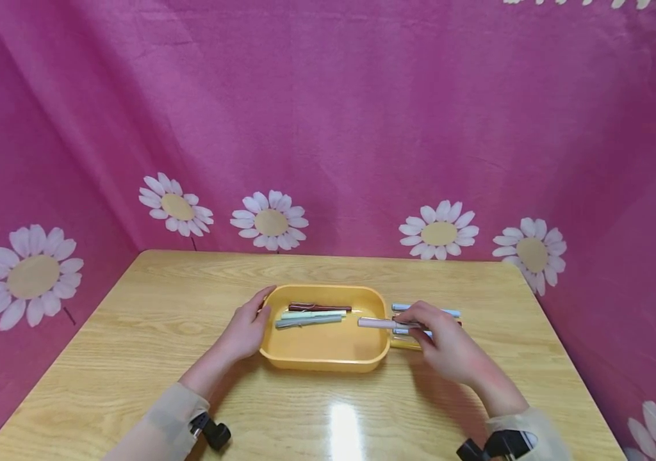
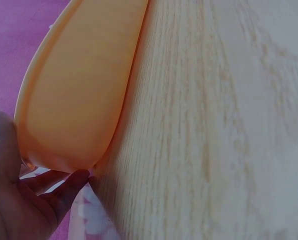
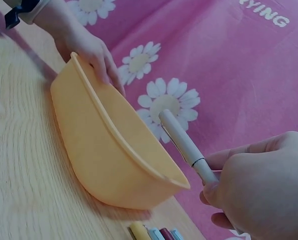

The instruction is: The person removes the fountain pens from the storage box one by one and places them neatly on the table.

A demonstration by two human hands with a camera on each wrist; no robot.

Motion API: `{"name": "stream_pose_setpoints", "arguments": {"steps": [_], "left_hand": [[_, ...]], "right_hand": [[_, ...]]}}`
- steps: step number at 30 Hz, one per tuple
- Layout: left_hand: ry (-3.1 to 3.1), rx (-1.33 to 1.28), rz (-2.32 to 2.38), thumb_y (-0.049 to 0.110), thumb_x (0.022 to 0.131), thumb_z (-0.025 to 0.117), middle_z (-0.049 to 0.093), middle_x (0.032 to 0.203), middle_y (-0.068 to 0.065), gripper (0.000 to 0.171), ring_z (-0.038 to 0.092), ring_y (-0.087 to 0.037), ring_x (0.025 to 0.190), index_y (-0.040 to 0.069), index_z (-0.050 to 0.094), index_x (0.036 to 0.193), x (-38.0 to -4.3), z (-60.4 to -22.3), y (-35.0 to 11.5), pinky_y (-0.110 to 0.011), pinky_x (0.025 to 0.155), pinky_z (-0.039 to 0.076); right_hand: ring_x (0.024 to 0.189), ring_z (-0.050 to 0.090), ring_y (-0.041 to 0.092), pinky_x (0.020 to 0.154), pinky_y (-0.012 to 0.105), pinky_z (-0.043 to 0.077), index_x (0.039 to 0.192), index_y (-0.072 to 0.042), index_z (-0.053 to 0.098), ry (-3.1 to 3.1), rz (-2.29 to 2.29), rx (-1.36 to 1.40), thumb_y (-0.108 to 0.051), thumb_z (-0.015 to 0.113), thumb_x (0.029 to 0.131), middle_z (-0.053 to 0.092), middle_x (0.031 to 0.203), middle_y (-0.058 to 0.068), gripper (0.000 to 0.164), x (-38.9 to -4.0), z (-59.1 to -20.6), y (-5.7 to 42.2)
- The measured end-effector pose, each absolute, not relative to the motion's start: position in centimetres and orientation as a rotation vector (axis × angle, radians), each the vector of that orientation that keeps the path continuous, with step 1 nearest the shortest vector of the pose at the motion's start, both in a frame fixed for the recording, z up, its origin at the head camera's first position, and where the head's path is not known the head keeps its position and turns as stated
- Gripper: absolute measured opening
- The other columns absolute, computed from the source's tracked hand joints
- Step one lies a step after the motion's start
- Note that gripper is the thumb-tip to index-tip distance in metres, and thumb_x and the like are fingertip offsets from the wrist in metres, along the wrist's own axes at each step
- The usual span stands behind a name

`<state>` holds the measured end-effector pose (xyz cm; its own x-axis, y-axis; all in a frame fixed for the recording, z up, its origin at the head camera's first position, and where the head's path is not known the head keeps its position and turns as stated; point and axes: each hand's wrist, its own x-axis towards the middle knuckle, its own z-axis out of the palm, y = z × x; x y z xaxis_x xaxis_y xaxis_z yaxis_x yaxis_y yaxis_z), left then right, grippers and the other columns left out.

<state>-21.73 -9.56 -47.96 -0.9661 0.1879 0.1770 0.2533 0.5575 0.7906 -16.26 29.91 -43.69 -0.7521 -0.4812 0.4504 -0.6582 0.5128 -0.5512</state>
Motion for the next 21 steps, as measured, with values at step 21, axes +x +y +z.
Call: {"name": "stream_pose_setpoints", "arguments": {"steps": [21], "left_hand": [[-2.706,-0.382,-1.391,0.006,0.110,0.045,0.064,0.140,-0.023,0.048,0.063,-0.033,0.123,0.006,0.047,0.158,-21.8,-48.1,-9.5,-0.054,0.107,0.048]], "right_hand": [[0.096,0.066,0.013,0.087,0.012,0.051,0.113,-0.015,0.073,-2.521,1.006,0.826,0.026,0.068,0.086,0.069,0.103,-0.004,0.050,-14.4,-44.1,34.0]]}}
